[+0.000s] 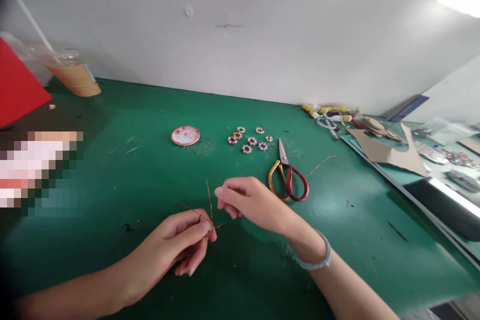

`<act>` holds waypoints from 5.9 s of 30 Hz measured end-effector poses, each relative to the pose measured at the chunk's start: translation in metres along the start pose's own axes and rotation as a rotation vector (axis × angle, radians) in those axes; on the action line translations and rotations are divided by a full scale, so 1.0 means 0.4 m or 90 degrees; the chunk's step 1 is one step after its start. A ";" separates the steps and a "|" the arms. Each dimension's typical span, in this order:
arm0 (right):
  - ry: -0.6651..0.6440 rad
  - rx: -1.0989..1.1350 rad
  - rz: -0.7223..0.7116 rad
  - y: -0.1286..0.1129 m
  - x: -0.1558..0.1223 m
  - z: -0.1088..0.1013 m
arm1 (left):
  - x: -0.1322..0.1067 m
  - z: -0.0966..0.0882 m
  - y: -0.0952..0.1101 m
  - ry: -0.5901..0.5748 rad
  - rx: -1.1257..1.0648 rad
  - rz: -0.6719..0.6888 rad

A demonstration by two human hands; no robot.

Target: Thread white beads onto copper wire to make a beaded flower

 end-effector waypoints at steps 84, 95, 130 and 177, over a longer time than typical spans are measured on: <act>-0.044 -0.166 -0.163 -0.074 -0.065 -0.024 | 0.027 -0.027 -0.011 0.046 -0.109 -0.012; -0.016 -0.257 -0.198 -0.085 -0.078 -0.008 | 0.009 -0.008 -0.019 0.034 0.035 -0.013; -0.081 0.079 0.110 0.035 -0.044 0.035 | 0.002 0.026 -0.021 -0.072 -0.044 -0.017; 0.315 0.190 0.096 0.063 -0.063 0.033 | -0.004 -0.082 0.057 0.190 -0.041 0.207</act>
Point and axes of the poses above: each hand's wrist, its own x-axis towards the middle knuckle, its own z-axis out of the palm, y = z × x, the point moved 10 cm from there along x, towards the middle knuckle, and after that the axes turned 12 degrees about y, right-handed, at the moved point
